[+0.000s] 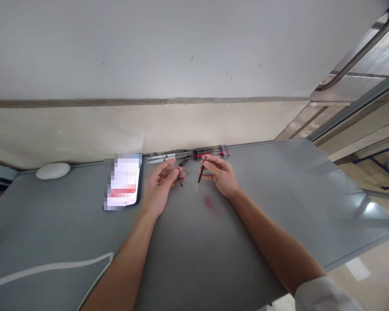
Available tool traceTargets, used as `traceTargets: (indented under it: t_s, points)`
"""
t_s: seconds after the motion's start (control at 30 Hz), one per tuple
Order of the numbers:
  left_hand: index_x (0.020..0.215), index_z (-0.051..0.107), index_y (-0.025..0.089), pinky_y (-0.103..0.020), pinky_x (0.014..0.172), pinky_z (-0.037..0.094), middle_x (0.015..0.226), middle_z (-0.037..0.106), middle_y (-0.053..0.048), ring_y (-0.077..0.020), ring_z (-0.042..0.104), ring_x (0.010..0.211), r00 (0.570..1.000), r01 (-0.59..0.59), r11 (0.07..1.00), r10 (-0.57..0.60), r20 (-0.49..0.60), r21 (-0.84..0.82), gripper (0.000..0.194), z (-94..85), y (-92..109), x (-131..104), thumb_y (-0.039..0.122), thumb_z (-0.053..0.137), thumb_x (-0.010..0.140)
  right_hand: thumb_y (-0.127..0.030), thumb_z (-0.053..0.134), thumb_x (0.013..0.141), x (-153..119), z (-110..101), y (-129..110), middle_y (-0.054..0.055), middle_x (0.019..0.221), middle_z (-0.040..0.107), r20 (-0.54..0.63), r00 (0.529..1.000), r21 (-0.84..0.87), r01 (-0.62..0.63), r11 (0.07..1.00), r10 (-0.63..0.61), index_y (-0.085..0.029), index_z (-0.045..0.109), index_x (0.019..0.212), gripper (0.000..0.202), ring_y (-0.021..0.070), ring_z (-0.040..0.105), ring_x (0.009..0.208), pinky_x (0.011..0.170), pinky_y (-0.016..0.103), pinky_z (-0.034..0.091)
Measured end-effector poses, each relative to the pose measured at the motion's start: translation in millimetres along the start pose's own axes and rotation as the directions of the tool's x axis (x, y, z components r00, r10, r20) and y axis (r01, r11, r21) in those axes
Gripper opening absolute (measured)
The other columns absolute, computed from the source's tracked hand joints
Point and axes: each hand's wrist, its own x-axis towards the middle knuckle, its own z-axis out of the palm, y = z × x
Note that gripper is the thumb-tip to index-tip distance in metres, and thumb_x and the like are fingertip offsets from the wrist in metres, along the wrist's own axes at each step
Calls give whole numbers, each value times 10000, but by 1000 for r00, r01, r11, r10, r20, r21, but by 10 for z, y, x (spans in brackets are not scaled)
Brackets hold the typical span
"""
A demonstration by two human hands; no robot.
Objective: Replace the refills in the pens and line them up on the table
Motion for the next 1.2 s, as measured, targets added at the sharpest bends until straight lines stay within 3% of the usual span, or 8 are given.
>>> traceTargets:
  t_s: [0.13,0.33,0.5,0.7,0.93,1.2]
  points:
    - [1151,643,254,-375,762,600,953,679,-26,-171,676,819,999,-51,998,51,1,25,389,41,-13,-16,322,746,782,-391,760,715,-10,18,-13,15,938,667,-12,1000,-26,7,1000,-7,-261,715,931,256,156,656,795,689,336,619]
    - [1157,634,238,-363,744,599,947,676,-32,-170,675,791,1000,-16,997,17,-19,73,431,129,-21,-37,368,753,763,-397,769,694,-11,35,3,15,962,674,-46,998,-45,34,998,-36,-246,698,896,263,151,658,771,671,326,622]
    - [1149,642,233,-323,744,571,942,685,-34,-170,679,776,999,-33,966,42,-29,258,403,181,22,-77,368,732,780,-397,765,694,-32,61,-4,6,947,685,-65,994,-79,83,993,-88,-264,696,863,225,148,655,758,677,332,617]
    - [1174,627,212,-318,737,559,942,724,-51,-177,685,771,996,-11,949,-19,91,315,394,223,91,-121,350,690,810,-379,769,691,-49,66,-17,-3,913,683,-69,992,-31,104,994,-106,-265,683,851,214,157,661,769,692,350,610]
    - [1119,665,228,-313,756,562,913,726,-34,-163,681,745,984,-8,919,-63,167,394,335,192,72,-111,337,686,802,-353,764,711,5,50,-20,-22,905,655,-210,967,113,170,979,-143,-268,666,882,214,126,652,748,637,289,607]
    - [1155,694,274,-323,757,554,885,734,-23,-170,666,729,961,-4,891,-123,249,455,359,122,36,-90,364,681,808,-390,748,715,69,-2,-18,-8,978,688,-369,917,138,215,967,-151,-271,639,955,289,139,681,840,696,266,599]
